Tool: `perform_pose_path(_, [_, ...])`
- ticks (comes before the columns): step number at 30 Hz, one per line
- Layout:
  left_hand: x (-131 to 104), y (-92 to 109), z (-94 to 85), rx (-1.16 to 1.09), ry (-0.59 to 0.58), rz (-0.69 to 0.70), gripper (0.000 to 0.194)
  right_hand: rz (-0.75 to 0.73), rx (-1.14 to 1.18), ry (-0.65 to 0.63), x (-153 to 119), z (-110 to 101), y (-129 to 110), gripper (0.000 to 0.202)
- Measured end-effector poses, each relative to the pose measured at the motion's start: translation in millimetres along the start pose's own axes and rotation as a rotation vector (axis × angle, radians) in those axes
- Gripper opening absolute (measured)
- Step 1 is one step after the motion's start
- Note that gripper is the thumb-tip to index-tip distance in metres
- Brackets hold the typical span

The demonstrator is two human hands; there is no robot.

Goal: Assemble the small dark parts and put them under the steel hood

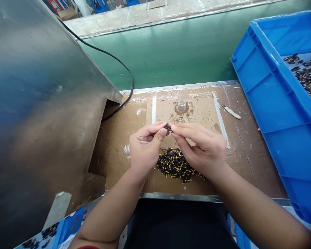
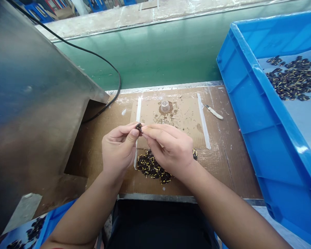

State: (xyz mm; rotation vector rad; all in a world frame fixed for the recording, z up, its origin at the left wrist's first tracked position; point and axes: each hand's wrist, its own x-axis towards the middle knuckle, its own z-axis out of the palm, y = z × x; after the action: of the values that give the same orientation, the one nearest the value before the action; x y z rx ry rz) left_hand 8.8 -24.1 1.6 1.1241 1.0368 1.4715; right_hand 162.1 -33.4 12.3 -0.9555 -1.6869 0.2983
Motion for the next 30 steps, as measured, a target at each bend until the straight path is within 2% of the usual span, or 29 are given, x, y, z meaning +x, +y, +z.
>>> perform_pose_path(8, [-1.4, 1.2, 2.8, 0.077, -0.051, 0.108, 0.012, -0.033, -0.05, 0.006, 1.5, -1.0, 4.1, 0.027])
perform_pose_path(14, [0.2, 1.9, 5.9, 0.093, -0.054, 0.142, 0.033, -0.083, -0.159, 0.072, 1.0, -0.7, 13.8, 0.031])
perform_pose_path(18, [-0.4, -1.3, 8.7, 0.119, -0.089, 0.164, 0.025, -0.096, -0.144, 0.003, -3.9, -0.2, 15.8, 0.029])
perform_pose_path(22, [-1.9, -3.8, 8.9, 0.133, -0.08, 0.194, 0.024, -0.136, -0.166, -0.001, -8.7, 3.4, 17.3, 0.023])
perform_pose_path(26, [-0.7, -5.5, 4.7, 0.117, -0.122, 0.171, 0.029, -0.167, -0.218, 0.023, -5.0, 6.2, 22.0, 0.018])
perform_pose_path(30, [-0.8, -5.2, 1.9, 0.1, -0.15, 0.108, 0.04, -0.193, -0.243, 0.08, -0.1, -12.7, 7.8, 0.017])
